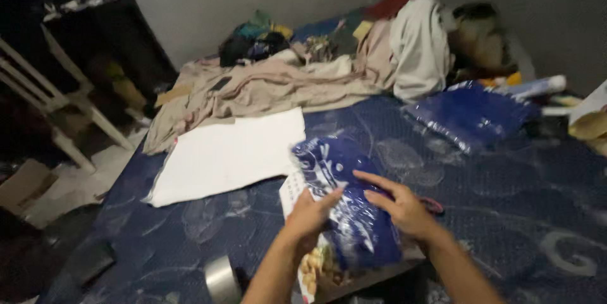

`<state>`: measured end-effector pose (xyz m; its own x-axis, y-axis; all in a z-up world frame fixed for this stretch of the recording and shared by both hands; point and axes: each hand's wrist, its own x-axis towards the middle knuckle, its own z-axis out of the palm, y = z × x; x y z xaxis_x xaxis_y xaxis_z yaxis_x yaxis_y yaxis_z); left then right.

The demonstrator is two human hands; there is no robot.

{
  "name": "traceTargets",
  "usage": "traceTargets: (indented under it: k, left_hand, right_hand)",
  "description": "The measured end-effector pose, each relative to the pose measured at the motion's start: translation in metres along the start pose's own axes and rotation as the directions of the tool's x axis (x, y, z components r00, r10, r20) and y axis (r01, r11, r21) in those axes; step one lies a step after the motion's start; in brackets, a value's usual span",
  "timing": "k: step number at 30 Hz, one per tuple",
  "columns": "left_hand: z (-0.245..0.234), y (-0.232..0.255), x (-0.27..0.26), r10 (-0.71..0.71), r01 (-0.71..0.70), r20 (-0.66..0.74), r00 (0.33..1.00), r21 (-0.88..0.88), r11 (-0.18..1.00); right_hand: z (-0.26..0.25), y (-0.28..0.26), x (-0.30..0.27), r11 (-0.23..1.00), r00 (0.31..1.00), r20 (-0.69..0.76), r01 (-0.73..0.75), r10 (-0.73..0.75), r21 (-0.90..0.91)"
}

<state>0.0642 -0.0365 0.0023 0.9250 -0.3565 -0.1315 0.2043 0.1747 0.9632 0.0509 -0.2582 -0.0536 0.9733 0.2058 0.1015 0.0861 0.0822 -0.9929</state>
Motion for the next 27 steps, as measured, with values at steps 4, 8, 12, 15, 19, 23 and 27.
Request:
traceTargets:
  k: [4,8,12,15,19,23,27]
  left_hand:
    - [-0.022,0.02,0.0,-0.088,0.083,-0.032,0.996,-0.134,0.988]
    - [-0.024,0.019,0.005,-0.151,0.145,-0.011,0.989,-0.211,0.967]
    - [-0.013,0.017,0.012,-0.045,0.047,0.011,0.999,-0.2,0.979]
    - [-0.008,0.014,0.013,0.0,0.005,0.016,1.0,-0.281,0.96]
    - [-0.002,-0.001,0.018,-0.061,0.014,-0.109,0.992,-0.392,0.92]
    - [0.003,-0.006,0.027,0.058,-0.082,-0.064,0.996,-0.49,0.868]
    - [0.013,-0.002,0.042,0.055,-0.12,-0.136,0.989,-0.525,0.842]
  right_hand:
    - [-0.012,-0.021,0.008,0.967,0.906,0.402,0.034,-0.136,0.251]
    - [0.004,-0.027,-0.003,0.965,0.965,0.214,0.191,-0.151,-0.18]
    - [0.018,-0.024,-0.004,0.863,0.967,0.06,0.247,-0.246,-0.44]
    - [0.012,-0.019,-0.004,0.884,0.963,0.029,0.259,-0.269,-0.389]
    - [0.001,-0.007,-0.009,0.944,0.946,0.086,0.32,-0.314,-0.078]
    - [-0.001,-0.008,-0.019,0.962,0.949,0.16,0.262,-0.271,0.075]
    - [-0.008,-0.02,-0.023,0.508,0.809,0.287,0.016,-0.512,0.861]
